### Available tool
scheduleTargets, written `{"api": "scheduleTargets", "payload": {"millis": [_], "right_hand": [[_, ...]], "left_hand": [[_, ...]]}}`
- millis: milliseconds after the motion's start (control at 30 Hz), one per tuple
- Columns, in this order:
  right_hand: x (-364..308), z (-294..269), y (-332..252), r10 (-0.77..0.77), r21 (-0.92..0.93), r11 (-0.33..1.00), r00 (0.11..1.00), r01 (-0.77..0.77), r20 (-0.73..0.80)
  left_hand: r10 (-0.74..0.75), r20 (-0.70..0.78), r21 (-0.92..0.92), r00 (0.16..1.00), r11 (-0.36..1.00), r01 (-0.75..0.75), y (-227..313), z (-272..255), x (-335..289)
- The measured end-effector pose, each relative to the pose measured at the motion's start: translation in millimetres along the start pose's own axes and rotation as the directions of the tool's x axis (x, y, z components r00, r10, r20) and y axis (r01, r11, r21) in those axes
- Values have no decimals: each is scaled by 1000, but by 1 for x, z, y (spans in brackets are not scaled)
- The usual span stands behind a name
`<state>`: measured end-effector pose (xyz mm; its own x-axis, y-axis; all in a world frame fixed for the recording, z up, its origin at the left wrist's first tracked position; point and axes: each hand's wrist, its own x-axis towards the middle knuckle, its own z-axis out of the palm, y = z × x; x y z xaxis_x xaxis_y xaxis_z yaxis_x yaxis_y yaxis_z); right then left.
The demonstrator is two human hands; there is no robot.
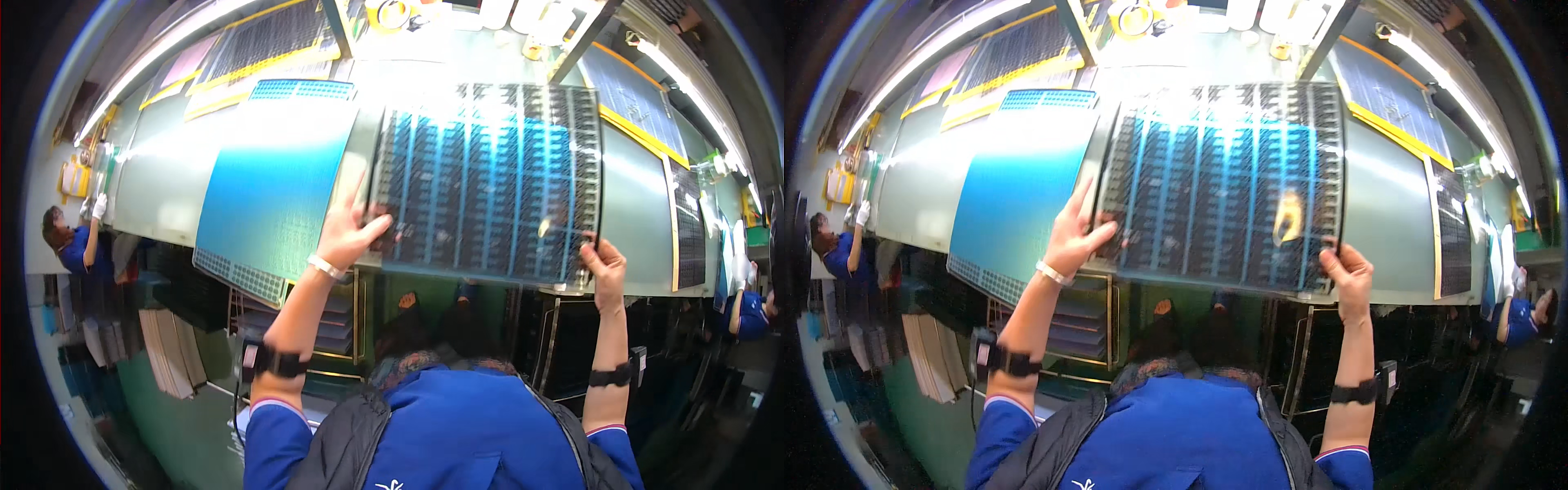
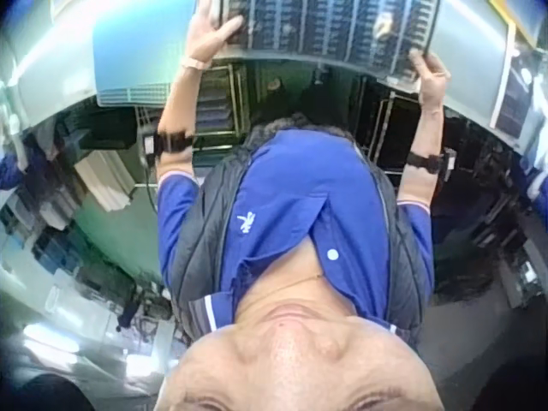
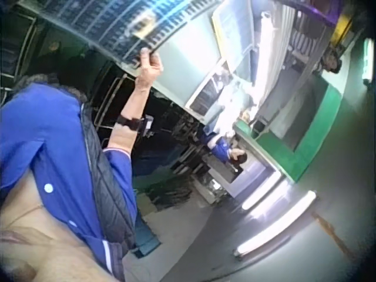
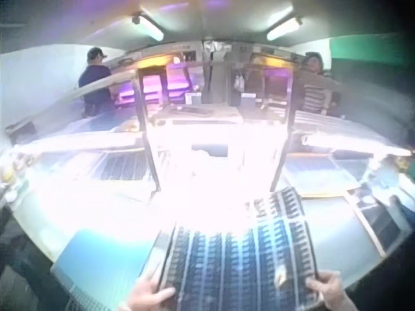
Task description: Inspecting and sorting industrial glass or electronic component sheets into metal drying racks.
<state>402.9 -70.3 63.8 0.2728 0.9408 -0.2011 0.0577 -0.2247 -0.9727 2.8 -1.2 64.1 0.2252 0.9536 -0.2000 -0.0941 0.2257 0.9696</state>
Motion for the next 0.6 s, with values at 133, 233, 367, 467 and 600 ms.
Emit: {"api": "scheduleTargets", "payload": {"millis": [133, 233, 367, 467, 600], "right_hand": [[34, -20, 35, 30, 1, 1000, 994, -30, -109], [37, -16, 54, 25, -71, 997, 989, -35, -144], [32, -26, 87, 31, -159, 986, 990, -53, -137], [32, -26, 93, -61, -222, 975, 990, 32, -128], [33, -24, 93, -56, -229, 973, 991, 27, -122]], "left_hand": [[164, 98, 285, 982, 940, -185, -22, 19, 46], [43, 81, 553, 996, 830, -80, -44, 11, 33], [165, 270, 709, 949, 632, -312, -73, -7, 9], [167, 295, 738, 941, 585, -336, -79, -12, -1], [106, 322, 745, 941, 585, -321, -80, -16, -3]]}}
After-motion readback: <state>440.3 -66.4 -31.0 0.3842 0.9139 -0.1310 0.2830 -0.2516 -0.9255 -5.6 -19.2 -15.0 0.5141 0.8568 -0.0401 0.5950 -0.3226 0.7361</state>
